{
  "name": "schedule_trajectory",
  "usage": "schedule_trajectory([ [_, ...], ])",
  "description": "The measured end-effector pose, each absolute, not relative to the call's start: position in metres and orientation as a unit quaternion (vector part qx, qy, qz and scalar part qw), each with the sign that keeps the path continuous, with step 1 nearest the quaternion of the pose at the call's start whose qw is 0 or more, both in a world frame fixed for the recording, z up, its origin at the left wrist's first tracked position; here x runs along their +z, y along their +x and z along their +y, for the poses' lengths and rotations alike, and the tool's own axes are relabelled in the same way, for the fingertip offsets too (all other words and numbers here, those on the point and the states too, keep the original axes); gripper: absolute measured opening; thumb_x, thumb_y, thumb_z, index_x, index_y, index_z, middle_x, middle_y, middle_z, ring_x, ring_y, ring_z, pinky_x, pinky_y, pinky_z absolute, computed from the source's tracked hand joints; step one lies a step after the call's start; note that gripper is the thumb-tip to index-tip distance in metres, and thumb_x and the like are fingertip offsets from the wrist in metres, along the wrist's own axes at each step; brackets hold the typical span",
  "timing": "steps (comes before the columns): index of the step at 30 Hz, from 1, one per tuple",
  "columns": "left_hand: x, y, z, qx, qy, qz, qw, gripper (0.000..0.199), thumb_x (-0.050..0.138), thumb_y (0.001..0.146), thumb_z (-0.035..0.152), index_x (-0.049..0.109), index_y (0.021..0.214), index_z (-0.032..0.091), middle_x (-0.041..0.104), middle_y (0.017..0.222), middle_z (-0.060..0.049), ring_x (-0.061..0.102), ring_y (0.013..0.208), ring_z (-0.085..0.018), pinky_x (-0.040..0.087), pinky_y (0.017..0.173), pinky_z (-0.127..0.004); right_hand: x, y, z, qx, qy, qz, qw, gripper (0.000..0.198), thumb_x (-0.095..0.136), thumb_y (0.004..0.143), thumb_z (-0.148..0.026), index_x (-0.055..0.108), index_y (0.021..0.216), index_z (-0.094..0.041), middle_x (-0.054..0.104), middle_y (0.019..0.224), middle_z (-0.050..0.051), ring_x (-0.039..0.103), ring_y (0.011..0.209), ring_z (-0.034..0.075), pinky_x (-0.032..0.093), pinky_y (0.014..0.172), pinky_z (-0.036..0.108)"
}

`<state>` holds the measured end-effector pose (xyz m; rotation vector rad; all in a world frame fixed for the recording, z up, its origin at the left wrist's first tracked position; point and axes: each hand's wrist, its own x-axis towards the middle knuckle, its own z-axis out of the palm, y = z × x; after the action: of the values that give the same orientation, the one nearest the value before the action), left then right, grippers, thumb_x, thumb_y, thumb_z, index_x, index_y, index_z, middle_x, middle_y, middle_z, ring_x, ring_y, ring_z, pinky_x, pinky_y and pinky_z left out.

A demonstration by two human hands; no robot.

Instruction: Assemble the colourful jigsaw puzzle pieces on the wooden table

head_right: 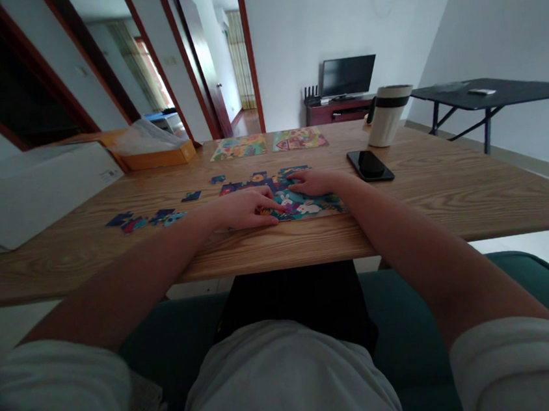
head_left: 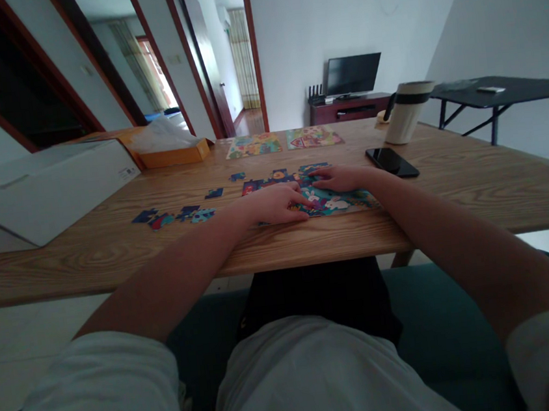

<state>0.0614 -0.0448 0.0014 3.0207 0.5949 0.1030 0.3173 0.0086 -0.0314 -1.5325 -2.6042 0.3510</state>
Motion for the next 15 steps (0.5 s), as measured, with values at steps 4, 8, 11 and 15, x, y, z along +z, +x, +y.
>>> schedule_trajectory([
  [4,0.0051,0.063,-0.0494,0.026,0.979,0.201,0.005,0.039,0.06,0.095,0.04,0.072,0.13,0.026,0.067,0.103,-0.007,0.063,0.093,-0.019,0.045,0.087,-0.028,-0.0311,0.3173,0.0092,0.117,-0.505,-0.854,0.048,0.071,0.042,0.096,-0.061,0.046,0.156,-0.023,0.046,0.159,0.007,0.045,0.143,0.031,0.033,0.121,0.044],
  [8,0.0061,0.063,-0.0515,0.031,0.977,0.212,-0.006,0.037,0.061,0.094,0.041,0.075,0.123,0.024,0.069,0.099,-0.006,0.064,0.091,-0.02,0.046,0.085,-0.029,-0.0317,0.3181,0.0104,0.119,-0.501,-0.855,0.051,0.068,0.042,0.096,-0.062,0.045,0.156,-0.03,0.047,0.158,0.002,0.046,0.143,0.031,0.035,0.119,0.046],
  [11,0.0052,0.0614,-0.0505,0.034,0.977,0.209,0.005,0.038,0.063,0.092,0.041,0.074,0.125,0.024,0.068,0.103,-0.006,0.064,0.091,-0.019,0.046,0.087,-0.028,-0.0329,0.3192,0.0118,0.118,-0.502,-0.856,0.048,0.071,0.041,0.097,-0.063,0.044,0.156,-0.025,0.046,0.159,0.005,0.045,0.143,0.029,0.035,0.119,0.042],
  [15,0.0046,0.0592,-0.05,0.027,0.977,0.208,0.031,0.042,0.064,0.092,0.042,0.072,0.129,0.023,0.066,0.112,-0.008,0.063,0.095,-0.019,0.046,0.092,-0.028,-0.0348,0.3209,0.0143,0.117,-0.498,-0.858,0.048,0.068,0.042,0.097,-0.06,0.043,0.157,-0.027,0.045,0.16,0.004,0.046,0.143,0.028,0.033,0.12,0.043],
])
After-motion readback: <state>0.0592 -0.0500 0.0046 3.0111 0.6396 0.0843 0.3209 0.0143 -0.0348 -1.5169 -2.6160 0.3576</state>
